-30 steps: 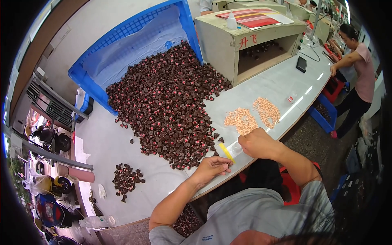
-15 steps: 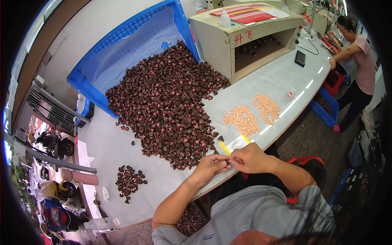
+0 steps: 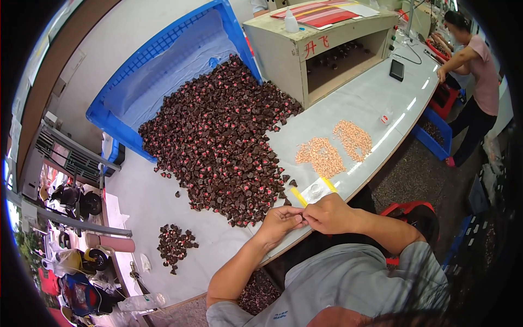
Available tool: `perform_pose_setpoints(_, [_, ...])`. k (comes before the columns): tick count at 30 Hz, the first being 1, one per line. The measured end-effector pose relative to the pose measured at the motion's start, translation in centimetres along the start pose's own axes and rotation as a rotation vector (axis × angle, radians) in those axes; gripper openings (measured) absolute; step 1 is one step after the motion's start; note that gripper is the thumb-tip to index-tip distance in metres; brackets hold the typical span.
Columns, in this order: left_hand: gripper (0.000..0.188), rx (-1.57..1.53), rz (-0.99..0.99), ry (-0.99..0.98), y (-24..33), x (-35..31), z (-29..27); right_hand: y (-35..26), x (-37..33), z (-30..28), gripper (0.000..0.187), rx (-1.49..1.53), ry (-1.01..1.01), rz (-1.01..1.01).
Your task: The person sorts and inspects small plastic parts by hand on a workbench.
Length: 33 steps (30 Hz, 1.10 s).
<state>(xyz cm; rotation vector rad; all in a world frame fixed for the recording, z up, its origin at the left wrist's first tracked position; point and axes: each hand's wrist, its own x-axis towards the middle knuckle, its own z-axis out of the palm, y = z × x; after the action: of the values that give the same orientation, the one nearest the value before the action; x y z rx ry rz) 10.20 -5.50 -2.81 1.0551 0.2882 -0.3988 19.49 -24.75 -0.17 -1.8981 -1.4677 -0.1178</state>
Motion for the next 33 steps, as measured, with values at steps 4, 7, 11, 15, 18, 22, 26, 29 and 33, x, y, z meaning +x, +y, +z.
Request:
perform_pose_setpoints(4, [0.023,0.007,0.007,-0.007,0.0,0.2,0.2,0.4,-0.1,-1.7,0.006,0.192,0.042,0.092])
perform_pose_setpoints(7, [0.024,0.036,-0.017,0.034,0.5,0.0,0.7,3.9,-1.4,-4.2,0.009,0.424,0.282,0.528])
perform_pose_setpoints(11, [0.024,0.077,-0.03,0.059,0.9,-0.4,0.9,8.1,-3.0,-10.5,0.008,-0.259,0.336,0.796])
perform_pose_setpoints(15, [0.023,0.059,-0.03,0.051,0.7,-0.5,0.6,10.0,-4.6,-11.7,0.008,-0.478,0.128,0.833])
perform_pose_setpoints(18, [0.023,0.074,-0.029,0.041,0.7,-0.3,0.7,9.9,-4.6,-10.9,0.006,-0.428,0.022,0.744])
perform_pose_setpoints(22, [0.023,0.071,-0.036,0.036,0.7,-0.3,0.6,9.7,-4.2,-10.7,0.005,-0.435,0.009,0.771])
perform_pose_setpoints(26, [0.023,0.075,-0.036,0.036,0.8,-0.2,0.7,9.8,-4.2,-10.7,0.004,-0.466,-0.014,0.693])
perform_pose_setpoints(29, [0.024,0.089,-0.052,0.052,1.0,-0.3,0.8,9.9,-4.1,-10.8,0.004,-0.482,-0.044,0.665])
perform_pose_setpoints(33, [0.025,0.094,-0.05,0.048,0.9,-0.3,0.7,9.9,-3.7,-11.0,0.005,-0.487,-0.109,0.637])
